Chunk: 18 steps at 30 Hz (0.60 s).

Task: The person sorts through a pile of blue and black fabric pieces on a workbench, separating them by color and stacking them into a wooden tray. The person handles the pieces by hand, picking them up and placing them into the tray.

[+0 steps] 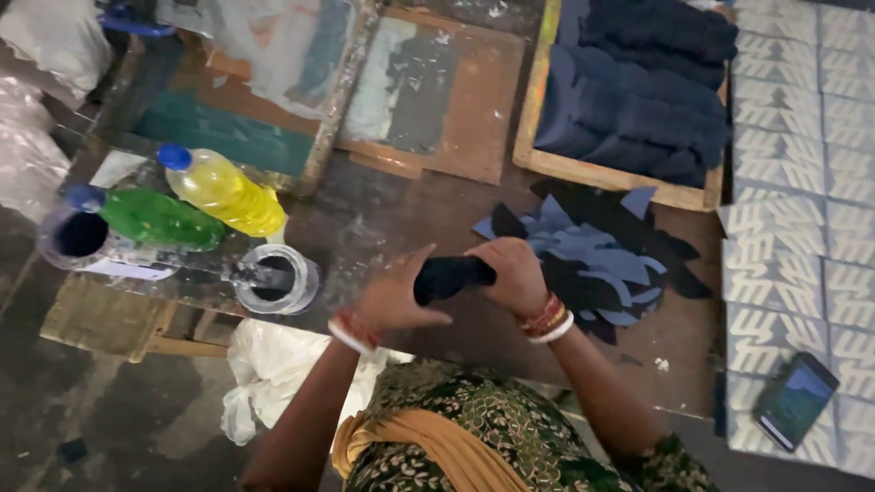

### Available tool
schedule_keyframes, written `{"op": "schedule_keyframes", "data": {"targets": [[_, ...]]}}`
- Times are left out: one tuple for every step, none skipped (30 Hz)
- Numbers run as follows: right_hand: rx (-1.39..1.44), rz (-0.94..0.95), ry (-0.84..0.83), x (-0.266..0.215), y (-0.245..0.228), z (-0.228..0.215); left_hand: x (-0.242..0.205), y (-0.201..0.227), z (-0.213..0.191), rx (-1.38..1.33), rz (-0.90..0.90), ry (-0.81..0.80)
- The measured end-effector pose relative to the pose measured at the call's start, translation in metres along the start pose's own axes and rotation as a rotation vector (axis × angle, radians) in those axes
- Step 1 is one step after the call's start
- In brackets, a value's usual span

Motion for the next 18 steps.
{"op": "schedule_keyframes", "data": {"targets": [[0.0,-0.007,0.002,-0.003,0.006,0.012,-0.006,-0.009,0.009,0.004,0.0,0.007],[-0.043,-0.007,0.03,-0.007,0.011,0.024,-0.012,-0.019,0.017,0.147,-0.025,0.081],[-0.085,-0.004,0.053,-0.015,0.016,0.037,-0.021,-0.029,0.028,0.285,-0.053,0.153],[-0.083,-0.008,0.05,-0.014,0.032,0.05,-0.014,-0.053,0.044,0.284,-0.058,0.156],[-0.07,0.062,-0.02,-0.022,0.045,0.067,-0.015,-0.077,0.066,0.28,-0.116,0.153],[-0.058,0.131,-0.089,-0.03,0.057,0.085,-0.017,-0.101,0.087,0.275,-0.175,0.15],[-0.048,0.125,-0.102,-0.035,0.067,0.094,-0.018,-0.096,0.078,0.272,-0.191,0.151],[-0.024,0.198,-0.139,-0.039,0.077,0.104,-0.02,-0.09,0.067,0.253,-0.186,0.17],[-0.004,0.278,-0.179,-0.049,0.087,0.111,-0.021,-0.082,0.059,0.231,-0.178,0.185],[0.001,0.279,-0.195,-0.061,0.08,0.109,-0.032,-0.085,0.066,0.222,-0.191,0.181],[0.013,0.263,-0.141,-0.06,0.079,0.105,-0.032,-0.089,0.064,0.211,-0.138,0.248],[0.025,0.247,-0.088,-0.059,0.078,0.101,-0.033,-0.092,0.063,0.201,-0.085,0.313],[0.031,0.249,-0.099,-0.074,0.079,0.101,-0.044,-0.103,0.069,0.197,-0.096,0.31],[0.057,0.247,-0.03,-0.088,0.08,0.098,-0.055,-0.113,0.075,0.151,-0.06,0.378],[0.081,0.244,0.042,-0.1,0.083,0.096,-0.063,-0.123,0.079,0.106,-0.02,0.448],[0.084,0.246,0.036,-0.105,0.077,0.097,-0.065,-0.118,0.081,0.104,-0.027,0.445],[0.102,0.273,0.088,-0.103,0.077,0.097,-0.06,-0.115,0.077,0.067,-0.009,0.538],[0.121,0.3,0.14,-0.101,0.076,0.097,-0.055,-0.112,0.073,0.03,0.009,0.63]]}}
Point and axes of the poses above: each hand's wrist, its own x-axis towards the middle knuckle, its own z-axis out of the palm, y = z × x, the point moved 2 cm from there along x, towards the middle knuckle
